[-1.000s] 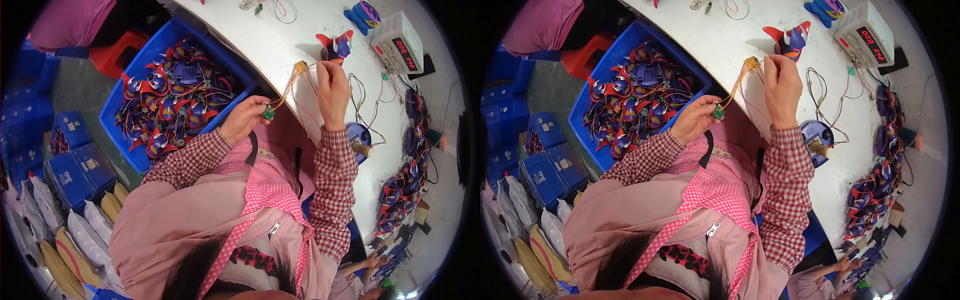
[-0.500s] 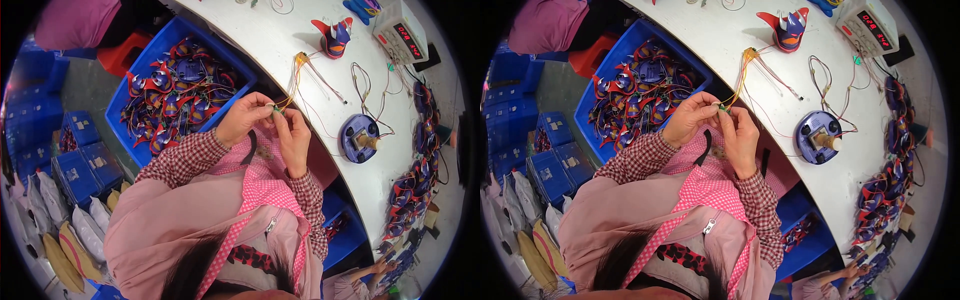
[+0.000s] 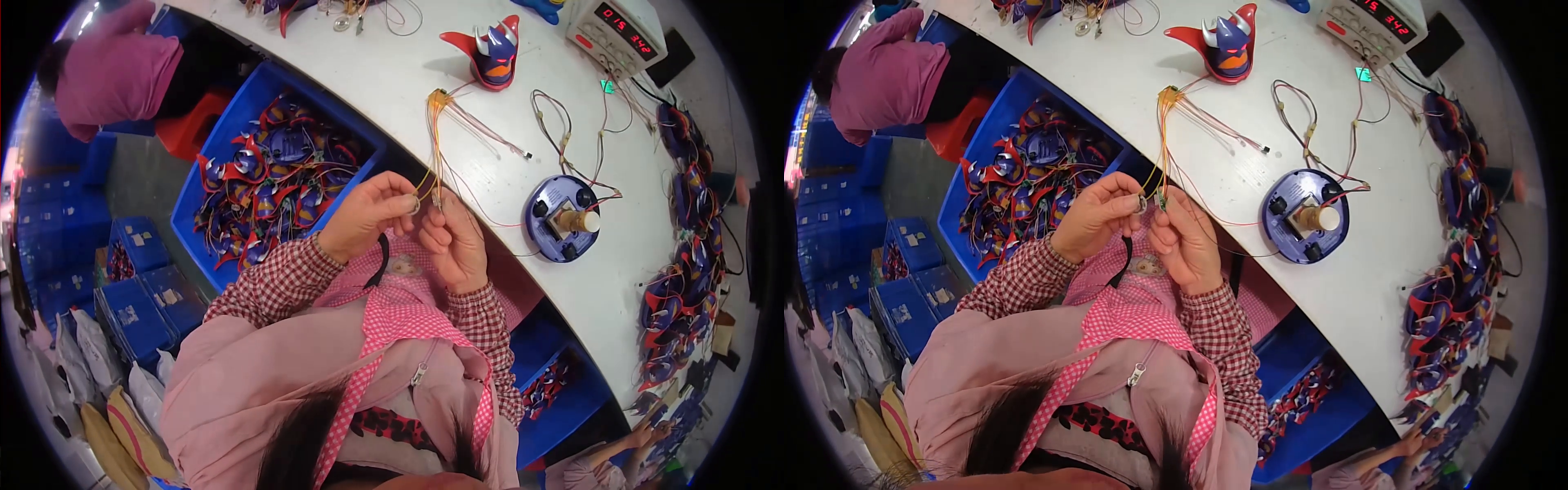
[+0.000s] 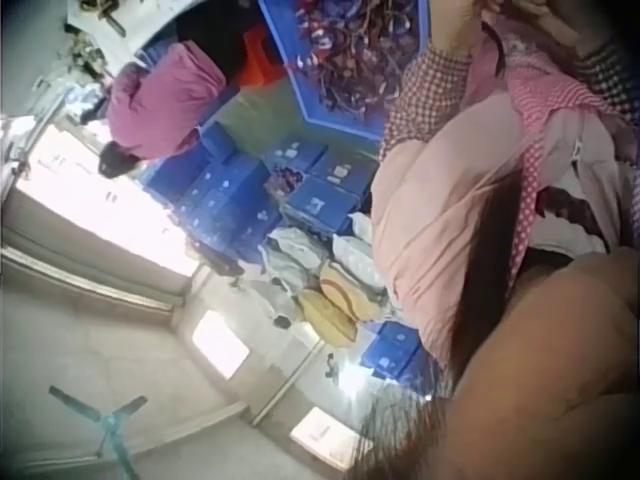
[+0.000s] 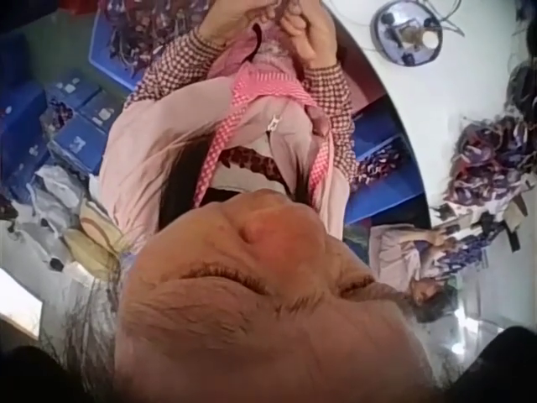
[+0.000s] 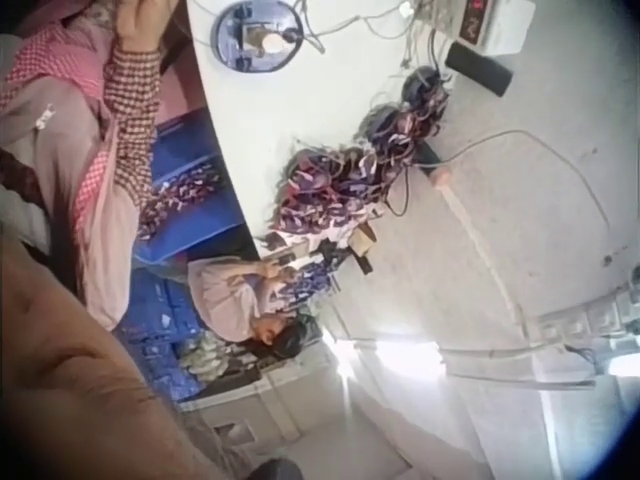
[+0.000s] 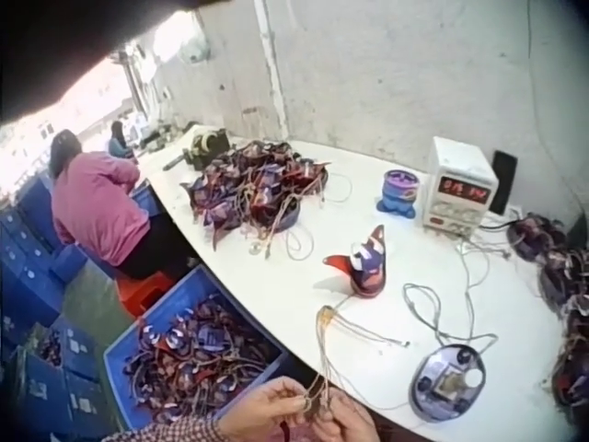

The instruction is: Assembling electronic components and plastic parts of toys at a factory workbench.

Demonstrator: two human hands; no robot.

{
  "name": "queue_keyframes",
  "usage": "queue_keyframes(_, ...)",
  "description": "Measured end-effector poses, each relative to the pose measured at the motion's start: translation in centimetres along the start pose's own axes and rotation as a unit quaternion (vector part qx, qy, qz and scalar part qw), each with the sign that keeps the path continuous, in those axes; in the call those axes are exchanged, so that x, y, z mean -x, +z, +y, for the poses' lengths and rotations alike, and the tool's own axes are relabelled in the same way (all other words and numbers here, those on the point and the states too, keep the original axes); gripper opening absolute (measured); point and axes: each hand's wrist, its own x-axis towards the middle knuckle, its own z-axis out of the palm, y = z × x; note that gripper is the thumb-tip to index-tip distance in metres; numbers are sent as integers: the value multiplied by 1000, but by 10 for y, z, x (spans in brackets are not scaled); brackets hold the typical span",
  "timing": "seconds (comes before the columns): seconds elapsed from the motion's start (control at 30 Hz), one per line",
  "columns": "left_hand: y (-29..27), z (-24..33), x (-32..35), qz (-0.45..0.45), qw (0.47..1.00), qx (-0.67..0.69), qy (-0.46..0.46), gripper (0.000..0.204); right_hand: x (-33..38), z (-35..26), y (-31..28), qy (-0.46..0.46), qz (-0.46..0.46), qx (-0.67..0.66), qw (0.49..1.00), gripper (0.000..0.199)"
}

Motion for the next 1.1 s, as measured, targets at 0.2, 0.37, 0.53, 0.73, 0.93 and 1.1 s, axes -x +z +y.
queue_keyframes(0.2, 11, 1, -7, -21, 1000, -1, -20, 22, -6, 10, -13, -13, -47, -33, 998, 7)
queue_keyframes(0.37, 8, -7, -8, -33, 999, 14, -26, 19, -3, 11, -16, -20, -36, 29, 999, 7)
queue_keyframes(0.53, 8, -2, -13, -34, 999, -3, -29, 13, -2, 16, -11, -53, 59, 150, 986, 10)
queue_keyframes(0.73, 10, 16, -10, 21, 997, -68, -19, 14, 32, 9, 13, -57, 60, 433, 898, 13)
queue_keyframes(0.93, 14, 25, -12, 16, 990, -138, -21, 14, 24, -12, 38, -432, -9, 735, 522, 15)
queue_keyframes(1.1, 1, 26, -10, -7, 985, -171, -17, 12, 3, -8, 39, -407, -17, 775, 482, 19)
